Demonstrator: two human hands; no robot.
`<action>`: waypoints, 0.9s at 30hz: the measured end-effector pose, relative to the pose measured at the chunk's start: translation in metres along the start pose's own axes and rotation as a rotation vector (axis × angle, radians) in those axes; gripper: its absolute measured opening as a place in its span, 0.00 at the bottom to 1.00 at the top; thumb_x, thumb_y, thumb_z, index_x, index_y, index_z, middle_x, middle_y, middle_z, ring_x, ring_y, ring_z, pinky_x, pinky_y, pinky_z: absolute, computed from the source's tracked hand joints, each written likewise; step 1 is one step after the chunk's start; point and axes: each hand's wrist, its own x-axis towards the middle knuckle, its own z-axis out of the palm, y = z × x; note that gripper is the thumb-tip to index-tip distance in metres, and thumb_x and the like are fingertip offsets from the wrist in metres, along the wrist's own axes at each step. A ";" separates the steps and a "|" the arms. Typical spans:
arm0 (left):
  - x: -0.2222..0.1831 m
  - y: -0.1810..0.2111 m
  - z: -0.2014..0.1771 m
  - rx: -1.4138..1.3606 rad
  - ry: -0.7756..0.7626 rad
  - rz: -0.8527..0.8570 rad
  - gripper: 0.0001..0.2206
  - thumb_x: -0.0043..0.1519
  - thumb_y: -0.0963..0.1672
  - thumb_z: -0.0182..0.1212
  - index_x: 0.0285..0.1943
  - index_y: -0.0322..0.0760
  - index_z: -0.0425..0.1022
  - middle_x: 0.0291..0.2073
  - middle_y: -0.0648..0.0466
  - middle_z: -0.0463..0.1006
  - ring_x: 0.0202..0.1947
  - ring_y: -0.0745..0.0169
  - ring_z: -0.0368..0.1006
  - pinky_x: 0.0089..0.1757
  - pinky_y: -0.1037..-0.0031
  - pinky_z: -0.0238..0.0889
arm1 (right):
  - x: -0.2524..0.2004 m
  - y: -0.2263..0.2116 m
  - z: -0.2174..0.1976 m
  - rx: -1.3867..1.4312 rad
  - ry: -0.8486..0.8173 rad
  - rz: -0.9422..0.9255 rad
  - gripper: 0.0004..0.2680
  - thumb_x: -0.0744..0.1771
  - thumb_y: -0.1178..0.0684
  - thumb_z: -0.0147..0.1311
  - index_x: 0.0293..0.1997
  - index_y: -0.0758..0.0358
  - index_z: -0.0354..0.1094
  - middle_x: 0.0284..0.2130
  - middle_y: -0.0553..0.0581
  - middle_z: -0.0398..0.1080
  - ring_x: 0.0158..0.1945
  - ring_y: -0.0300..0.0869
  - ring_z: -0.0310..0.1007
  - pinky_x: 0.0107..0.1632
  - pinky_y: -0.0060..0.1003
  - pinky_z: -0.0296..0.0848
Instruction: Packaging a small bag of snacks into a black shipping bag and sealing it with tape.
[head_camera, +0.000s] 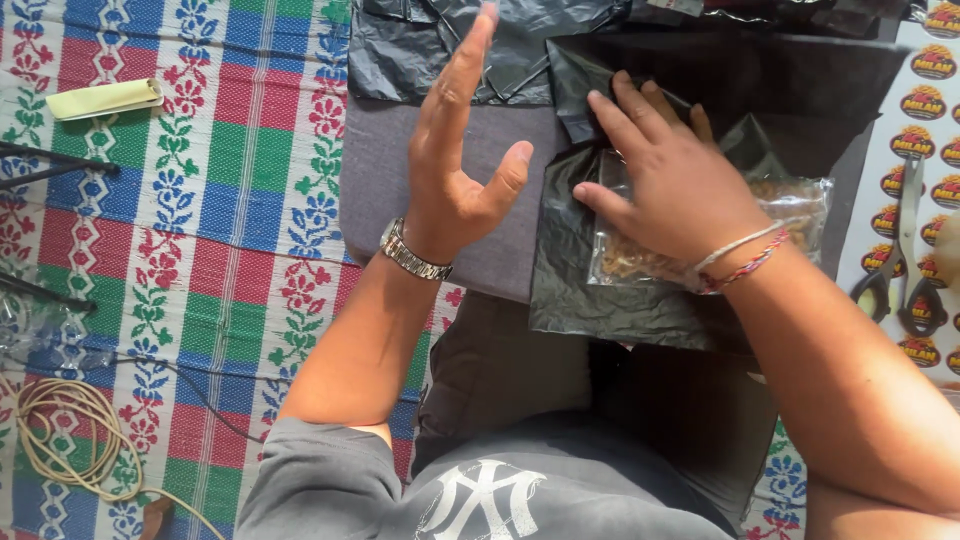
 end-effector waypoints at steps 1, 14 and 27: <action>0.000 0.001 0.000 0.000 -0.001 0.002 0.32 0.69 0.43 0.62 0.82 0.42 0.50 0.80 0.49 0.57 0.83 0.49 0.58 0.81 0.58 0.59 | -0.003 0.004 -0.002 0.000 0.002 0.001 0.32 0.67 0.34 0.49 0.78 0.58 0.45 0.76 0.63 0.42 0.76 0.60 0.41 0.67 0.70 0.44; -0.006 -0.016 0.006 -0.004 -0.151 0.024 0.38 0.72 0.55 0.61 0.88 0.65 0.43 0.87 0.54 0.32 0.89 0.45 0.41 0.75 0.40 0.70 | -0.115 0.036 -0.023 -0.069 0.072 0.091 0.40 0.57 0.35 0.65 0.76 0.52 0.51 0.71 0.75 0.53 0.74 0.69 0.48 0.63 0.70 0.55; -0.002 -0.003 0.016 0.782 -0.545 -0.051 0.57 0.62 0.60 0.85 0.86 0.63 0.33 0.86 0.56 0.35 0.83 0.34 0.20 0.69 0.20 0.25 | -0.115 0.046 -0.004 0.194 0.390 -0.068 0.25 0.61 0.51 0.72 0.63 0.65 0.67 0.63 0.73 0.63 0.69 0.67 0.61 0.70 0.55 0.60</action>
